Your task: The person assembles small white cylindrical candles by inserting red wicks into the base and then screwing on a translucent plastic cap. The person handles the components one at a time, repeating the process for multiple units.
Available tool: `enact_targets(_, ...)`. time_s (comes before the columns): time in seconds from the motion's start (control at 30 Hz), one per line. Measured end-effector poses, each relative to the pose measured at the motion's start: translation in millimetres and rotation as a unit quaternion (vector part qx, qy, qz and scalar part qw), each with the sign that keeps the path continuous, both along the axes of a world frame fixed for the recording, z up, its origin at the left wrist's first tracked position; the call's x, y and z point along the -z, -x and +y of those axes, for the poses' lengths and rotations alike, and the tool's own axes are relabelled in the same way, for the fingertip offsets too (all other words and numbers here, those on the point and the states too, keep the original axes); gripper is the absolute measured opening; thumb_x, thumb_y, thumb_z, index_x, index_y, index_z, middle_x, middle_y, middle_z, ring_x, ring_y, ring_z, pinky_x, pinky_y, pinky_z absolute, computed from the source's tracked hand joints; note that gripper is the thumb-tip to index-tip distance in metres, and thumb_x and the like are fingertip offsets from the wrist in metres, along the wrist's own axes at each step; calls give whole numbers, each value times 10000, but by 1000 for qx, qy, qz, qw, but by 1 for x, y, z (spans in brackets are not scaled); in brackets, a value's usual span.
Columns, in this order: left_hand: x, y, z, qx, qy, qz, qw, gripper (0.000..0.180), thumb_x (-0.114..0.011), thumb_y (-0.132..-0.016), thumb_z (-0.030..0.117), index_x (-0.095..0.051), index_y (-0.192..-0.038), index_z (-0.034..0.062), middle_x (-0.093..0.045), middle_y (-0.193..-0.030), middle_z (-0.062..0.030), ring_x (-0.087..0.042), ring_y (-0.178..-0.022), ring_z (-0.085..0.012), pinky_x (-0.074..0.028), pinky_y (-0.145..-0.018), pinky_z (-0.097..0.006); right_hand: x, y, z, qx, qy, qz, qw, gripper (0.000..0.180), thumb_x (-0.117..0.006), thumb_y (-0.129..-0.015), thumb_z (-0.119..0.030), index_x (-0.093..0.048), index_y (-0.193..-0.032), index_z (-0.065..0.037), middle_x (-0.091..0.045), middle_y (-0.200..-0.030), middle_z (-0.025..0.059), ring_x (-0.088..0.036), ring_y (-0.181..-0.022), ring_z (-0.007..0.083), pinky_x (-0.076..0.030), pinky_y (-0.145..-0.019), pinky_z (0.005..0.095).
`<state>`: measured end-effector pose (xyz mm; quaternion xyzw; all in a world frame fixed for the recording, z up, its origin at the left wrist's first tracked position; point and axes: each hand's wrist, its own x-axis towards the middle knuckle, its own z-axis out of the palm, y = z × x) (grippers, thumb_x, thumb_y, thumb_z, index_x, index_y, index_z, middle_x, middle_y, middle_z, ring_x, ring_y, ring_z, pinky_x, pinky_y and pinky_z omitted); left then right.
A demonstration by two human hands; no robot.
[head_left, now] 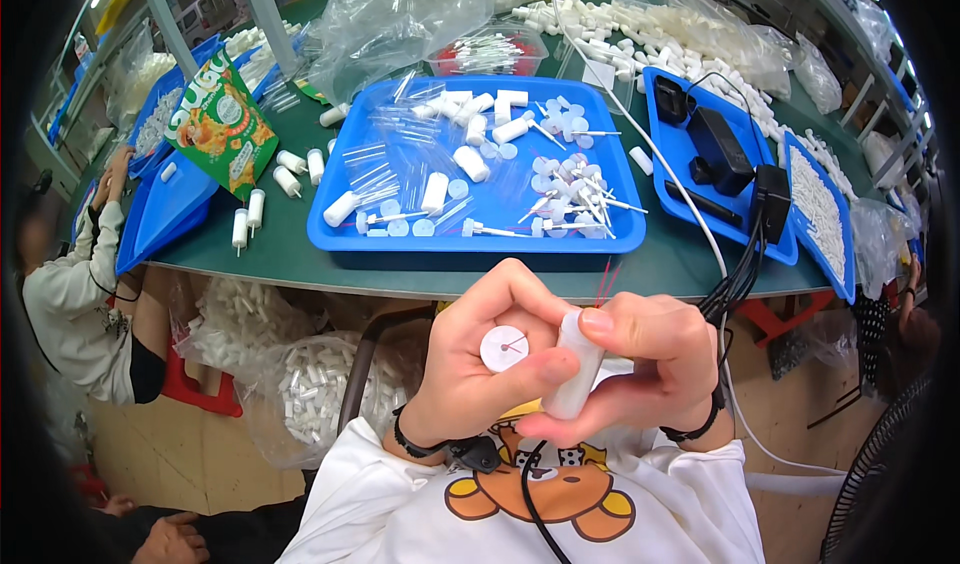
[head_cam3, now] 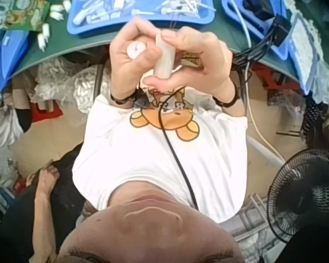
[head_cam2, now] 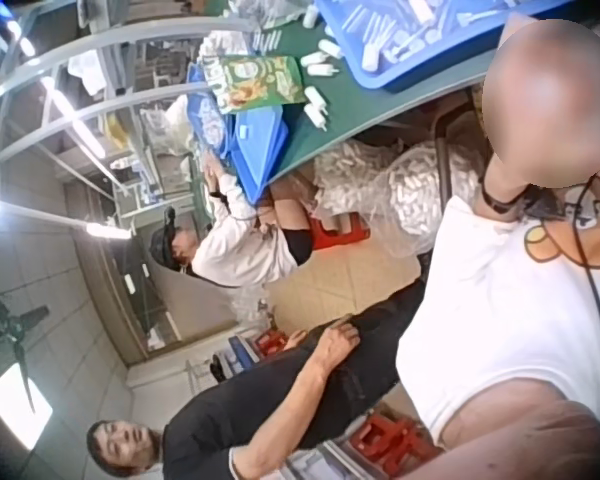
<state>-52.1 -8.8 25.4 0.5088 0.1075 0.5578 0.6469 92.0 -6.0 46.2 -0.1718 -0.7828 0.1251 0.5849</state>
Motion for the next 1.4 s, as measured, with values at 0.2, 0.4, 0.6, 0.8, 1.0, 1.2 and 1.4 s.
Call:
enact_targets(0.2, 1, 0, 1, -8, 23, 17, 1000, 208, -622, -811, 68, -486, -939, -22, -590, -756, -39, -523, -707, -30, -410, -611, -171, -2, -6, 6, 42, -48, -50, 997, 573, -828, -563, -234, -544, -1019, -34, -512, -563, 11, -484, -409, 101, -369, -350, 201)
enact_targets(0.4, 5, 5, 7, 7, 28, 36, 999, 216, -625, -801, 80, -509, -944, -34, -601, -764, -61, -543, -712, -54, -426, -611, -187, 1, 3, 1, 42, 12, 15, 999, 658, -845, -541, -275, -524, -1057, -25, -562, -628, 17, -495, -448, 85, -384, -374, 188)
enact_targets(0.6, -6, 6, 6, 151, 113, -112, 976, 316, -553, -833, 170, -508, -1025, -78, -599, -885, -177, -606, -795, -220, -504, -734, -315, 2, -2, -8, 27, 71, 20, 997, 717, -851, -524, -319, -515, -1086, -24, -597, -727, 35, -518, -503, 83, -396, -407, 190)
enact_targets(0.8, -4, 9, 6, 202, 139, -87, 966, 359, -537, -843, 195, -503, -1074, -77, -603, -938, -165, -597, -817, -174, -486, -712, -260, -4, -6, -6, 114, 22, -38, 993, 652, -839, -514, -343, -574, -1018, -27, -556, -664, 8, -505, -476, 107, -369, -388, 199)
enact_targets(1.0, -6, 2, 3, 120, 110, -18, 986, 392, -593, -819, 244, -511, -1036, -72, -588, -856, -97, -537, -705, -87, -414, -573, -202, -4, -6, -4, 141, -34, -37, 989, 572, -839, -506, -330, -606, -933, -27, -496, -566, -6, -469, -419, 97, -347, -360, 197)
enact_targets(1.2, -12, -5, -1, 34, 150, 29, 988, 479, -646, -770, 357, -527, -916, -83, -540, -660, -77, -477, -507, -93, -355, -421, -205, -10, -10, 2, 135, -80, -67, 985, 519, -834, -515, -318, -602, -878, -28, -440, -527, -9, -432, -382, 99, -324, -344, 203)
enact_targets(1.4, -10, -7, 2, 39, 158, 34, 986, 486, -621, -793, 361, -527, -930, -96, -460, -537, 3, -377, -416, -36, -302, -390, -196, -8, -12, 1, 148, -52, -77, 985, 543, -834, -509, -337, -598, -895, -37, -456, -548, 0, -448, -412, 109, -341, -362, 212)
